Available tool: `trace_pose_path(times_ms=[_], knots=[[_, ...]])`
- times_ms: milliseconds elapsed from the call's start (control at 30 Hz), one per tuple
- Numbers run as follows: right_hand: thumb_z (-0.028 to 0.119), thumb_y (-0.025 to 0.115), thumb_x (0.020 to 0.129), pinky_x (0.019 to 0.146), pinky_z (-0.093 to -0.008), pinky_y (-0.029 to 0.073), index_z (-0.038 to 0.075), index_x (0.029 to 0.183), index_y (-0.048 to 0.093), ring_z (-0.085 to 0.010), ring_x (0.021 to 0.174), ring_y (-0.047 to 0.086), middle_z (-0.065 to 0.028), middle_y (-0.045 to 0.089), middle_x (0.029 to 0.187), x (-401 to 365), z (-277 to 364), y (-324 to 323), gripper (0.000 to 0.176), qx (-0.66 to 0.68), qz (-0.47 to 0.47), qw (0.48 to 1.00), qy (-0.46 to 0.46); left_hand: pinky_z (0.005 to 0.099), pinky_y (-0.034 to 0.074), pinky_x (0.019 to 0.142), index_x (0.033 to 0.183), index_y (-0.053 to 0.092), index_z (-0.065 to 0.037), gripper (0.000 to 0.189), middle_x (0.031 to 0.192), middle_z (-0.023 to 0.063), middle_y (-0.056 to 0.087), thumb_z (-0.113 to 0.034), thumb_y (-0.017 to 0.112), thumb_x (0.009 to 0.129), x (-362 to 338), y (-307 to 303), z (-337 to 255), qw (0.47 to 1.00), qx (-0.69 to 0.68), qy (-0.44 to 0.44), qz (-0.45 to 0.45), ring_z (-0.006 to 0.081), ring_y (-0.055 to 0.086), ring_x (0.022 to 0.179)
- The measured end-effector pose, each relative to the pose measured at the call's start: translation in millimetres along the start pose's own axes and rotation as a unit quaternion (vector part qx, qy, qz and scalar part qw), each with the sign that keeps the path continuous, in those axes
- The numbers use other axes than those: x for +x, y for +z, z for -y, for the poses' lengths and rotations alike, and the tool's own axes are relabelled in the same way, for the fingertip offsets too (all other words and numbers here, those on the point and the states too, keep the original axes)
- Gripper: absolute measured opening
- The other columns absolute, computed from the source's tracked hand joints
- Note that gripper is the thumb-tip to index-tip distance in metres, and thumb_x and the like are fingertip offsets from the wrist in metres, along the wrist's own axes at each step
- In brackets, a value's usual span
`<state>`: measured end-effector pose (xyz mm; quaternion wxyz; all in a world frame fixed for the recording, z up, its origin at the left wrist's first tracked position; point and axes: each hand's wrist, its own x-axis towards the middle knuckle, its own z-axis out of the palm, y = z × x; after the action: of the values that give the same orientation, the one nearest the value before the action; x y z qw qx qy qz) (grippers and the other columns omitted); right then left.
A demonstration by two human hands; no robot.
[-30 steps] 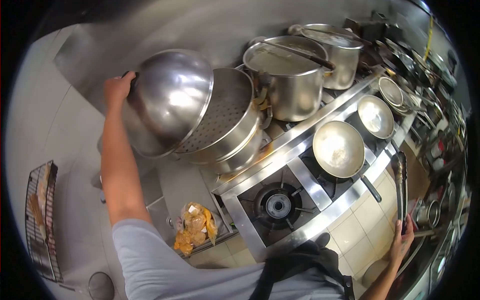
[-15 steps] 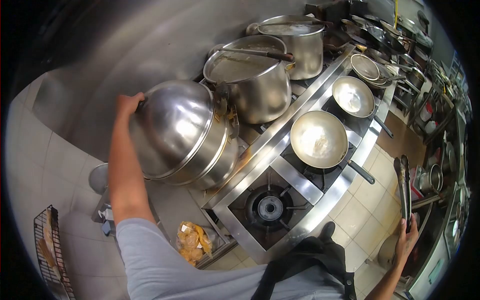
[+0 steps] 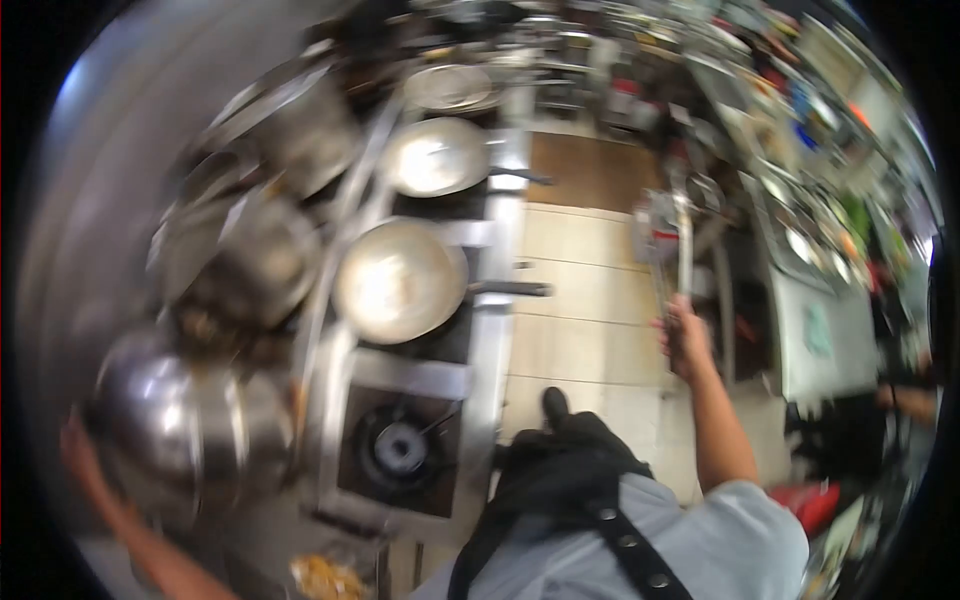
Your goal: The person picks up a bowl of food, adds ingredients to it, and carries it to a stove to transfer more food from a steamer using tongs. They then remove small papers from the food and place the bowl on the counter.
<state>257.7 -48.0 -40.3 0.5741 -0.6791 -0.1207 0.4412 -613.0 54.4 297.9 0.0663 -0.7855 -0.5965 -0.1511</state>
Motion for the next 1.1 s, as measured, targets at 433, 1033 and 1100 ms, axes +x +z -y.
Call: trace_pose_path(times_ms=[433,1033,1100], knots=[[-0.002,0.049,0.082,0.044,-0.0333,0.052,0.006,0.114,0.051,-0.0202,0.062,0.063,-0.011,0.059,0.082,230,-77,-180,0.033,-0.107,-0.173,0.974,0.1,0.0265,0.047,0.062,0.091,0.062,-0.001,0.009,0.073,0.0076,0.062,-0.007,0.055,0.092,-103,349,-502,0.681,-0.611,-0.387,0.115,0.0146,0.056,0.065],[0.017,0.054,0.094,0.083,-0.036,0.053,-0.001,0.119,0.056,-0.0242,0.095,0.062,-0.0124,0.061,0.105,742,-41,-520,0.03,-0.138,-0.202,0.968,-0.056,0.049,0.049,0.089,0.132,0.046,-0.004,0.044,0.121,0.0154,0.058,-0.033,0.045,0.099,-122,695,-591,0.393,-0.486,-0.78,0.041,0.0299,0.06,0.105],[0.018,0.052,0.096,0.09,-0.0374,0.05,-0.002,0.128,0.049,-0.0257,0.109,0.057,-0.0121,0.055,0.122,681,-30,-459,0.037,-0.213,-0.222,0.95,-0.056,0.0535,0.038,0.104,0.145,0.028,-0.003,0.058,0.143,0.02,0.041,-0.042,0.032,0.101,-111,727,-589,0.337,-0.538,-0.772,-0.019,0.0367,0.046,0.127]])
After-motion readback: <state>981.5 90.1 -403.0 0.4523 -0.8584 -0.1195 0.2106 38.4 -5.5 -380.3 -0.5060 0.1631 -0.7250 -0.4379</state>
